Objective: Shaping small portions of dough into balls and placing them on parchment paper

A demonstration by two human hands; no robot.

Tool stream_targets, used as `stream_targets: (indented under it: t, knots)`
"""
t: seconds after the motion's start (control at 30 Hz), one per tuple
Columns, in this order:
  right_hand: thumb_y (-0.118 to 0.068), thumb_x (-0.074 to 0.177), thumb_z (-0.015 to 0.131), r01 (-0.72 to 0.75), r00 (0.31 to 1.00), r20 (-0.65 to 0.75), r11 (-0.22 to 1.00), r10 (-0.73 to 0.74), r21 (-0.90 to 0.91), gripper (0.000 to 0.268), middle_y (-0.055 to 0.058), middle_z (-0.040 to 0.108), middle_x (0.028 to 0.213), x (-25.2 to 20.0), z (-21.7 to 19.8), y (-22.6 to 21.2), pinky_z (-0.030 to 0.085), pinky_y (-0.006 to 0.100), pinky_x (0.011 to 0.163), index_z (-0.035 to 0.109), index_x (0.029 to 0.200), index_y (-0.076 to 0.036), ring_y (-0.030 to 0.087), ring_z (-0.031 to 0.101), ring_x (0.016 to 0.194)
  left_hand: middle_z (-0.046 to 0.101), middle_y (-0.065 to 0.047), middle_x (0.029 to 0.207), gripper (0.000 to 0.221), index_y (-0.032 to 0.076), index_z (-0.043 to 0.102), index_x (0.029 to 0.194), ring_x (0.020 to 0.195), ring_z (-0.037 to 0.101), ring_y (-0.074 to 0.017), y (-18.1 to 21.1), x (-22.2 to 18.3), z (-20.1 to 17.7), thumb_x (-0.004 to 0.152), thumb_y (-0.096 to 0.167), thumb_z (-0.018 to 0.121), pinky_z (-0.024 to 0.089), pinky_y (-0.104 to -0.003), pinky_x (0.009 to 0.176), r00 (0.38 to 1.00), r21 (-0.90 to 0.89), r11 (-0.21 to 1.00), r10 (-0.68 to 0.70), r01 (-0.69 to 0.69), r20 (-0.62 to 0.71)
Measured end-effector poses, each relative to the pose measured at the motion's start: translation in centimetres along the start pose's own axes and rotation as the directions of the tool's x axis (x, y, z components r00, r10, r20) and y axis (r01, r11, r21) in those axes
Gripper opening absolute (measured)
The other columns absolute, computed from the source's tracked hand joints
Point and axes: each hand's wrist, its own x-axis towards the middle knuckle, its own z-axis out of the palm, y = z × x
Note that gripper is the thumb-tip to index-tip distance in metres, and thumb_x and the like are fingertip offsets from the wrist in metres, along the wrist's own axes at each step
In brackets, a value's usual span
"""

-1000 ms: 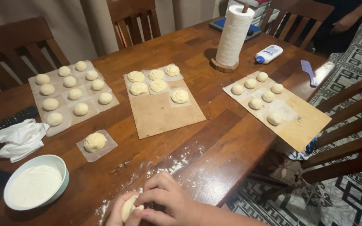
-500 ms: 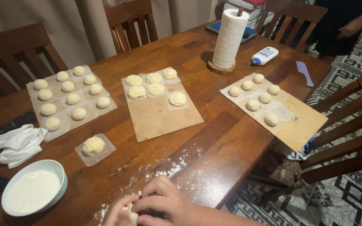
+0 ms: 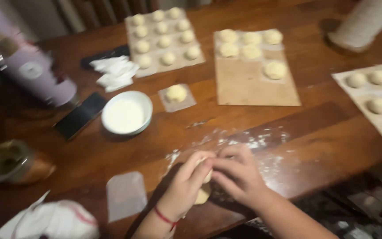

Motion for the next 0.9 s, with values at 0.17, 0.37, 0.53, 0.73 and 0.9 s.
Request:
stream_targets:
  t: [0.17,0.37,0.53,0.73,0.9]
  knots:
    - [-0.023,0.097,0.080,-0.088,0.992,-0.094,0.996,0.090,0.018,0.038,0.008,0.065,0.116,-0.8,0.5,-0.8,0.053,0.034,0.101,0.068,0.130,-0.008,0.022,0.064,0.110,0.082,-0.010,0.124,0.036,0.012,0.071,0.097,0.112,0.078,-0.0193,1.2,-0.3,0.2,0.111,0.037,0.050,0.057,-0.032,0.104,0.993,-0.083,0.995,0.049,-0.058,-0.105]
    - [-0.006,0.097,0.076,-0.511,0.780,0.056,0.584,0.623,0.631,0.042,0.011,0.074,0.112,-1.1,2.0,-4.2,0.062,0.033,0.091,0.061,0.136,-0.006,0.020,0.073,0.104,0.070,-0.010,0.144,0.044,0.004,0.066,0.131,0.098,0.079,-0.0220,1.2,-0.6,0.0,0.108,0.039,0.053,0.066,-0.032,0.090,0.997,-0.308,0.950,0.021,-0.043,-0.076]
    - [-0.007,0.102,0.073,-0.399,0.826,0.199,0.298,0.528,0.867,0.048,0.014,0.066,0.144,-1.4,4.3,-4.3,0.063,0.044,0.104,0.057,0.147,-0.006,0.024,0.067,0.125,0.069,-0.020,0.151,0.037,0.008,0.067,0.114,0.158,0.053,-0.0367,2.0,-0.7,0.0,0.117,0.033,0.039,0.040,-0.050,0.131,0.941,-0.005,0.944,0.327,-0.329,-0.084]
    - [-0.011,0.102,0.072,-0.447,0.775,0.242,0.235,0.584,0.863,0.041,0.014,0.073,0.114,-2.2,3.9,-3.2,0.062,0.035,0.086,0.063,0.140,0.002,0.021,0.071,0.094,0.058,-0.023,0.159,0.097,0.002,0.067,0.141,0.155,0.050,-0.0363,2.4,-0.9,-0.8,0.114,0.073,0.007,0.039,-0.051,0.129,0.882,0.268,0.855,0.470,-0.445,-0.033]
    - [-0.029,0.101,0.073,-0.500,0.686,0.368,0.039,0.627,0.865,0.044,0.015,0.076,0.124,-1.9,3.4,-4.2,0.059,0.044,0.094,0.069,0.135,-0.001,0.025,0.071,0.105,0.039,-0.022,0.171,0.109,0.001,0.036,0.161,0.163,0.037,-0.0346,3.4,-1.2,-1.0,0.097,0.089,0.044,0.028,-0.055,0.134,0.950,0.041,0.951,0.302,-0.306,0.075]
